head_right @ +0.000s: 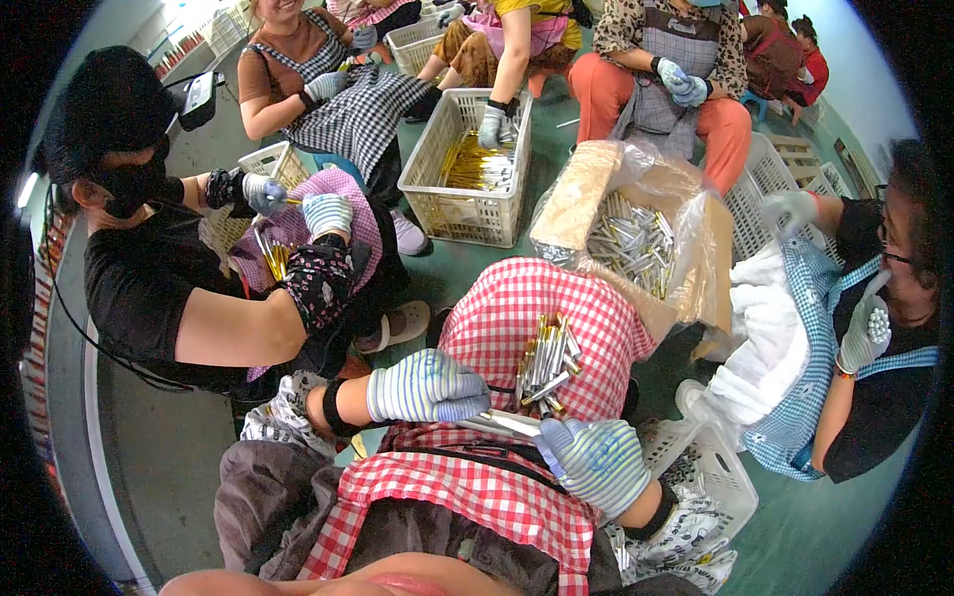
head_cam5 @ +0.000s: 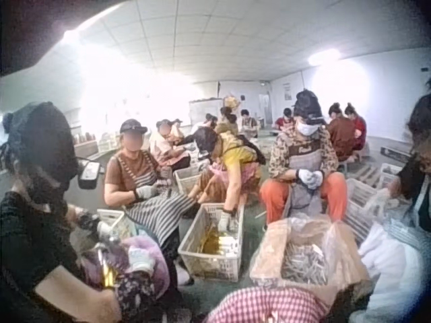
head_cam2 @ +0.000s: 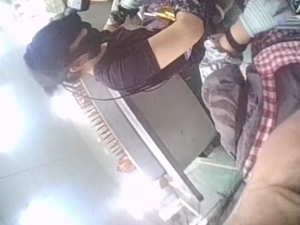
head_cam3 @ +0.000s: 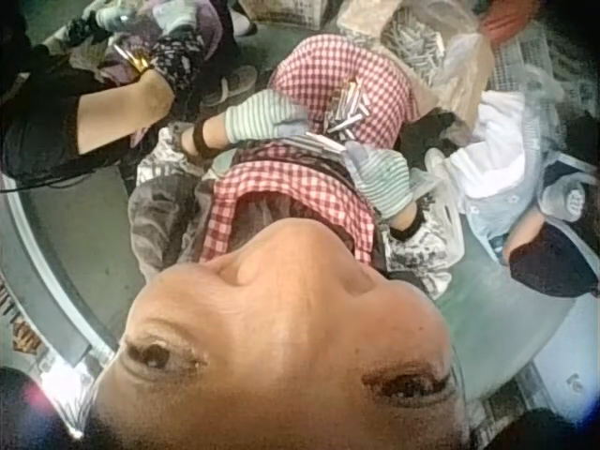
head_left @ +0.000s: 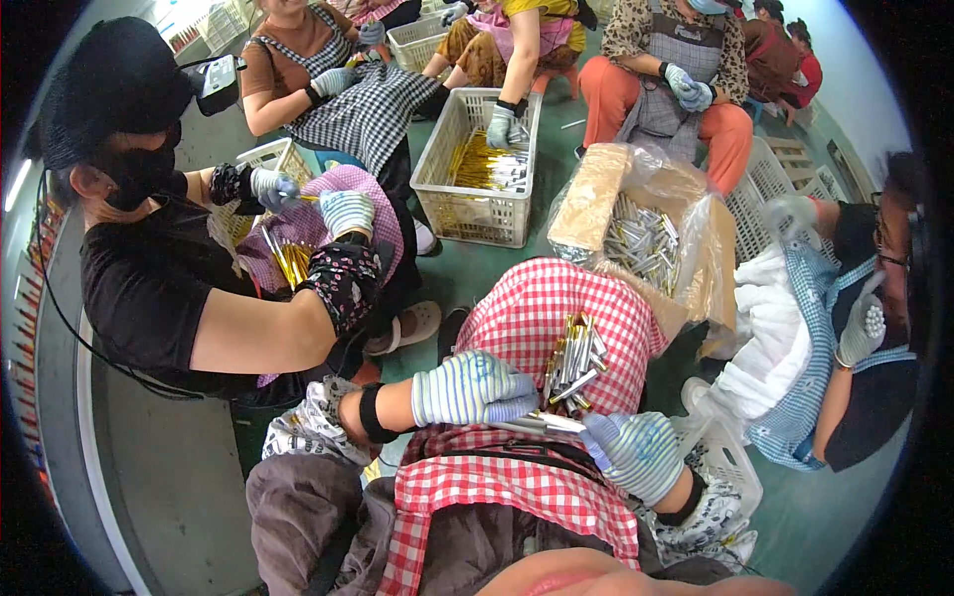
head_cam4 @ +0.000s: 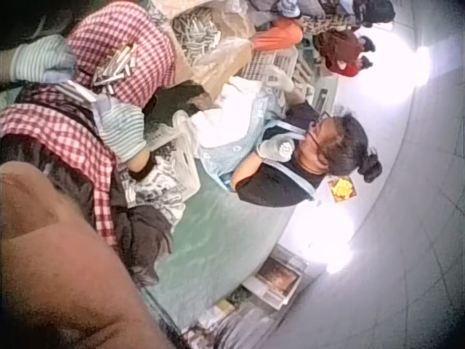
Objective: Manually assembling small white cylindrical parts by attaching gold-colored end caps.
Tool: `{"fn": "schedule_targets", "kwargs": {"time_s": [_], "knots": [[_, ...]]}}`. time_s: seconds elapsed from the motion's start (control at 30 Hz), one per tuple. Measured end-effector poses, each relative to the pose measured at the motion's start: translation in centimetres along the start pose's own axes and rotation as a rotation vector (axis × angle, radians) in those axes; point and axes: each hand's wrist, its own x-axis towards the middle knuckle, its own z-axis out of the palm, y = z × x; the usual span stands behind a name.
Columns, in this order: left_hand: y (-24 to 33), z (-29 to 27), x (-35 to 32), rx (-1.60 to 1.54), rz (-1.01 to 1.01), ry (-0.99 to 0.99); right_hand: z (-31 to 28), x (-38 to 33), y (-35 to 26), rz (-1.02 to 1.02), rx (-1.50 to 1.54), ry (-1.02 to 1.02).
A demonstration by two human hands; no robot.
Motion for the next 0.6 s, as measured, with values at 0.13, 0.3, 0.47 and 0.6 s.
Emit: {"fn": "schedule_targets", "kwargs": {"time_s": [0.13,0.3,0.47,0.6], "knots": [[0.7,0.2,1.0,0.065,0.085,0.059,0.6,-0.5,-0.4,0.201,0.294,-0.061],[1.5,0.5,1.0,0.152,0.115,0.024,1.4,-1.3,0.0,0.408,0.839,-0.254],[2.4,2.8,2.0,0.158,0.103,0.010,1.0,-2.6,1.2,0.413,0.703,-0.321],[2.2,6.1,3.9,0.010,0.186,-0.004,1.1,-4.4,0.9,0.286,0.347,-0.272]]}}
